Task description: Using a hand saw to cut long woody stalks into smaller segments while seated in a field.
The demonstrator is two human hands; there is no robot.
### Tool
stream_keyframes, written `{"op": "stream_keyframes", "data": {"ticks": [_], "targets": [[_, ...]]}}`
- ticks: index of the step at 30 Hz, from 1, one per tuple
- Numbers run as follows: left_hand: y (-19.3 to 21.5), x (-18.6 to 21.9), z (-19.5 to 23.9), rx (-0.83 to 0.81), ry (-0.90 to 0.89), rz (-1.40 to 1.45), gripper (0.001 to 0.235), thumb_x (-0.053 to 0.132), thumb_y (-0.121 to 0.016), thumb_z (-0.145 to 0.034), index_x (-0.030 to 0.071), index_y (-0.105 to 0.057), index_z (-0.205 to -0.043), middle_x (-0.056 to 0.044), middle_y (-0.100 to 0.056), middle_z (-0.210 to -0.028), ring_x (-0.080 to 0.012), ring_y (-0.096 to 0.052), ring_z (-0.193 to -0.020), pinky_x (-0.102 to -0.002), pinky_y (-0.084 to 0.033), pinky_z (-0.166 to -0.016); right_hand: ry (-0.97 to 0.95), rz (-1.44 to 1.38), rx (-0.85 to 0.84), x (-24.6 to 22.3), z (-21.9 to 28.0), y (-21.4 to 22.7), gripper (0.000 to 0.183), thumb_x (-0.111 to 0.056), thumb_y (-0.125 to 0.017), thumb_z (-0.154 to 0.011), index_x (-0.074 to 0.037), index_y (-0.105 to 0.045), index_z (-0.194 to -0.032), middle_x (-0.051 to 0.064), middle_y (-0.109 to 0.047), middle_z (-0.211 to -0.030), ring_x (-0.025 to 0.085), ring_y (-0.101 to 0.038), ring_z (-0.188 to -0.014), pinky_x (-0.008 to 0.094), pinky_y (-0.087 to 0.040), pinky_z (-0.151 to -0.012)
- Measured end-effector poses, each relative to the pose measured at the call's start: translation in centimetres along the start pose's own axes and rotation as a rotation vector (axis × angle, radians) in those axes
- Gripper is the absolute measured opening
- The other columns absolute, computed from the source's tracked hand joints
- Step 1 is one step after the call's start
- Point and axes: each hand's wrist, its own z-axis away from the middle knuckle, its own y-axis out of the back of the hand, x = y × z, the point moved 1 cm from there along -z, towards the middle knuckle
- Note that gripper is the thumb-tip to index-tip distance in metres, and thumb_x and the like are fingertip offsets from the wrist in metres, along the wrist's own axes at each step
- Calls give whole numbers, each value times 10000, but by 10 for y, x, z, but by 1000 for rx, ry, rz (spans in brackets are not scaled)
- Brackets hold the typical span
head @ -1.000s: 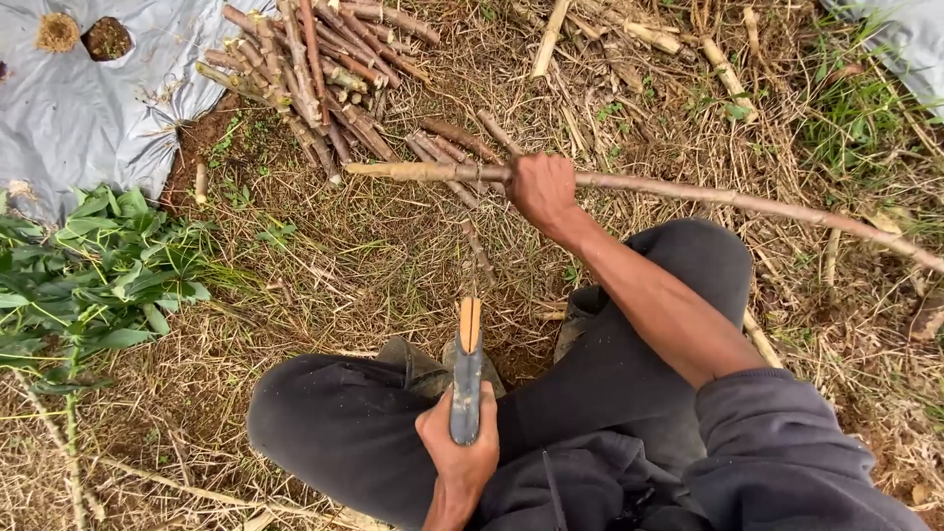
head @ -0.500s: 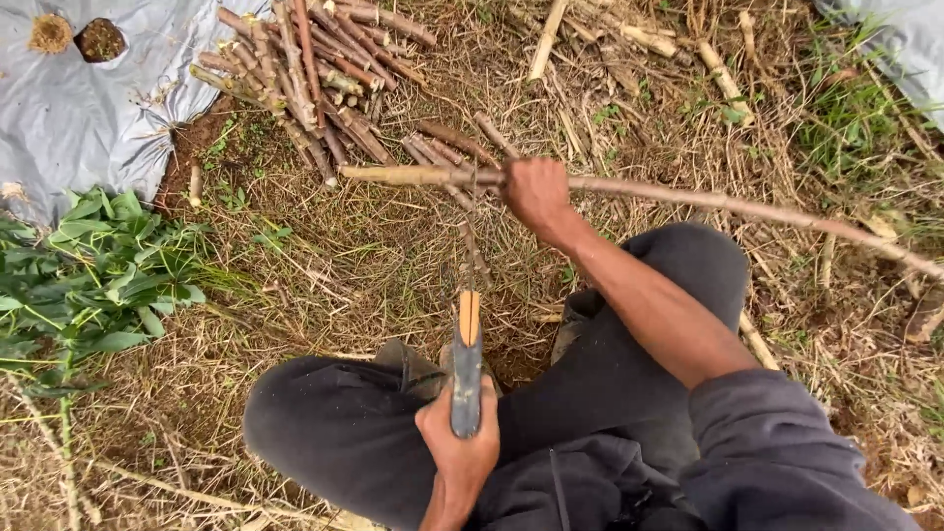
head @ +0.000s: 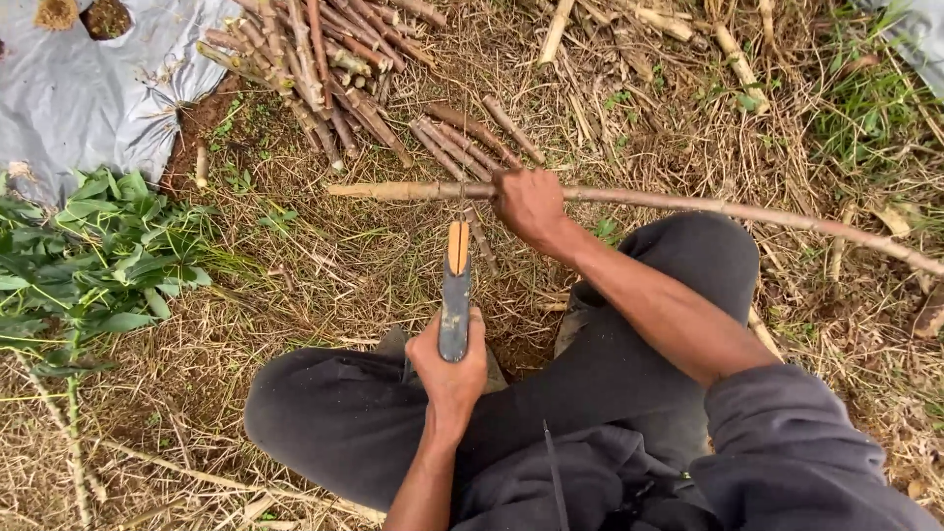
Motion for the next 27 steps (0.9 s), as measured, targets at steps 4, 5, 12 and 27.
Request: {"op": "stream_keyframes", "data": {"ticks": [4, 5, 12, 27], "targets": [[4, 10, 29, -24, -43, -108, 106, 50, -749, -793, 11, -701, -708, 15, -539, -456, -89, -383, -358, -276, -326, -355, 107, 8, 88, 27, -4, -46, 265, -88, -558, -998, -72, -675, -761, 37, -527, -470, 107, -369, -333, 275, -242, -260], [8, 14, 36, -31, -58, -94, 60, 51, -739, -797, 8, -714, -762, 2, -596, -498, -90, -448, -361, -268, -374, -371, 57, 75, 184, 36, -14, -50, 312, -120, -526, -1040, -87, -693, -779, 16, -547, -489, 75, -357, -341, 257, -235, -283], [22, 3, 62, -5, -39, -28, 122, 61, -746, -788, 40, -663, -700, 35, -512, -457, -80, -349, -351, -255, -321, -360, -3, 30, 132, 40, -31, -37, 336, -81, -540, -1012, -86, -670, -702, 28, -544, -496, 97, -390, -368, 279, -260, -314], [26, -2, 70, -4, -131, -40, 117, 56, -748, -769, 27, -669, -689, 20, -534, -454, -84, -359, -332, -248, -321, -348, 81, 45, 120, 46, -31, -24, 293, -14, -538, -895, -96, -614, -624, -18, -431, -418, 96, -362, -321, 285, -233, -281]]}}
